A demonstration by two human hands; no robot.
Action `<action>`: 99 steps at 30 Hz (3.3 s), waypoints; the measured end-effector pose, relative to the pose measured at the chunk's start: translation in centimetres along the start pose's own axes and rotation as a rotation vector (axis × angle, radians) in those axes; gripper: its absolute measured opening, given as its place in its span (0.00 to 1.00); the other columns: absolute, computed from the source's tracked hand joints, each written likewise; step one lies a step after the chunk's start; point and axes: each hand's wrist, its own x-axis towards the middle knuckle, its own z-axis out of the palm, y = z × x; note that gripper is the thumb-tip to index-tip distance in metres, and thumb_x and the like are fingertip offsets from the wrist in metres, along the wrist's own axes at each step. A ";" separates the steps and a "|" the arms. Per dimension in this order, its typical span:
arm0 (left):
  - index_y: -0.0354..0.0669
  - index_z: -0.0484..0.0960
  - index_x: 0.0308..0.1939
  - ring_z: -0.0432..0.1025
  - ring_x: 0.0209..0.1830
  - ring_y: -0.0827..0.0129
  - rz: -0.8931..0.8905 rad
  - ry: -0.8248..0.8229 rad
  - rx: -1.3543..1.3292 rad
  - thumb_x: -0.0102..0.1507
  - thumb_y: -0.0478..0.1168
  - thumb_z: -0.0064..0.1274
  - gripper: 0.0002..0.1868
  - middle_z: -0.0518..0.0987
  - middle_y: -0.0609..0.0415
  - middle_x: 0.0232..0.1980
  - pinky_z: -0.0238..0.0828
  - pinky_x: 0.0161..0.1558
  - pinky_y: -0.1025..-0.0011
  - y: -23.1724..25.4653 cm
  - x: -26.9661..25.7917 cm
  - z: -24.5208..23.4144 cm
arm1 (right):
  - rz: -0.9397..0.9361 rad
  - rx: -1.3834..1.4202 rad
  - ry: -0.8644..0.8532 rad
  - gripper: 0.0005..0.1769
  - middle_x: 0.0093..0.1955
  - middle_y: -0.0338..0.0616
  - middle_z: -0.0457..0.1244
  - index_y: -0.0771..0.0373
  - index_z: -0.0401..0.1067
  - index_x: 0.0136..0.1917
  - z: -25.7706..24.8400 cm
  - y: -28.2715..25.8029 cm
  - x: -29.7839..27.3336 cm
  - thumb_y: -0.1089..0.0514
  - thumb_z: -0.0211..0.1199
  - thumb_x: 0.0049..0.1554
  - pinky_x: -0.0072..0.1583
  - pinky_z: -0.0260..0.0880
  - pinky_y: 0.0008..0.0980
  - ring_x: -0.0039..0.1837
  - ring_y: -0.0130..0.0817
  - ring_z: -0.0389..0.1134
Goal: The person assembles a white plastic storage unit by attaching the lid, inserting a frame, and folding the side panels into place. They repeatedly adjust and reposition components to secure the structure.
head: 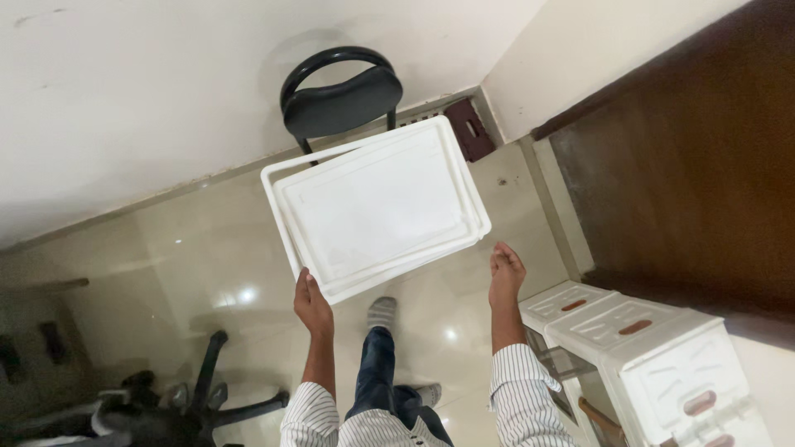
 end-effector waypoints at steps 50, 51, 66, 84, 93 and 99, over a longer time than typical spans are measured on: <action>0.30 0.70 0.69 0.63 0.76 0.53 0.289 -1.511 -0.013 0.72 0.57 0.36 0.34 0.71 0.39 0.73 0.61 0.72 0.58 6.0 -51.2 12.9 | -0.491 0.533 0.738 0.27 0.73 0.60 0.59 0.77 0.60 0.71 -53.0 -13.7 -46.6 0.52 0.43 0.69 0.75 0.61 0.40 0.75 0.46 0.60; 0.30 0.70 0.68 0.63 0.76 0.53 0.275 -1.522 -0.019 0.73 0.57 0.37 0.34 0.71 0.39 0.73 0.62 0.71 0.58 5.4 -51.9 13.0 | -0.508 0.543 0.753 0.27 0.73 0.61 0.59 0.77 0.60 0.71 -53.7 -13.6 -47.5 0.53 0.43 0.69 0.75 0.61 0.40 0.75 0.47 0.60; 0.34 0.76 0.65 0.67 0.72 0.58 0.267 -1.706 0.061 0.73 0.53 0.38 0.29 0.76 0.45 0.69 0.60 0.70 0.61 1.7 -60.3 18.9 | -0.486 0.566 0.941 0.26 0.70 0.59 0.61 0.77 0.63 0.69 -57.9 -12.6 -50.4 0.52 0.47 0.68 0.73 0.63 0.40 0.73 0.46 0.63; 0.35 0.78 0.65 0.70 0.67 0.63 0.263 -1.599 0.185 0.72 0.48 0.44 0.24 0.78 0.46 0.65 0.63 0.66 0.64 -2.8 -62.3 33.5 | -0.280 0.497 0.985 0.31 0.71 0.61 0.61 0.78 0.61 0.69 -64.3 -16.3 -38.9 0.46 0.39 0.70 0.74 0.61 0.40 0.74 0.47 0.62; 0.40 0.79 0.64 0.73 0.62 0.66 0.436 -1.455 0.465 0.72 0.46 0.46 0.20 0.81 0.49 0.62 0.65 0.64 0.69 -7.1 -62.2 37.6 | -0.136 0.561 0.951 0.32 0.73 0.59 0.59 0.77 0.59 0.72 -71.2 -14.3 -32.9 0.47 0.38 0.70 0.76 0.58 0.40 0.76 0.45 0.60; 0.36 0.76 0.64 0.68 0.69 0.57 0.630 -1.320 0.332 0.70 0.40 0.51 0.20 0.74 0.43 0.70 0.62 0.66 0.67 -12.2 -61.4 40.5 | 0.015 0.486 1.003 0.30 0.77 0.53 0.54 0.72 0.57 0.75 -77.9 -10.1 -28.8 0.48 0.41 0.69 0.79 0.49 0.38 0.81 0.44 0.52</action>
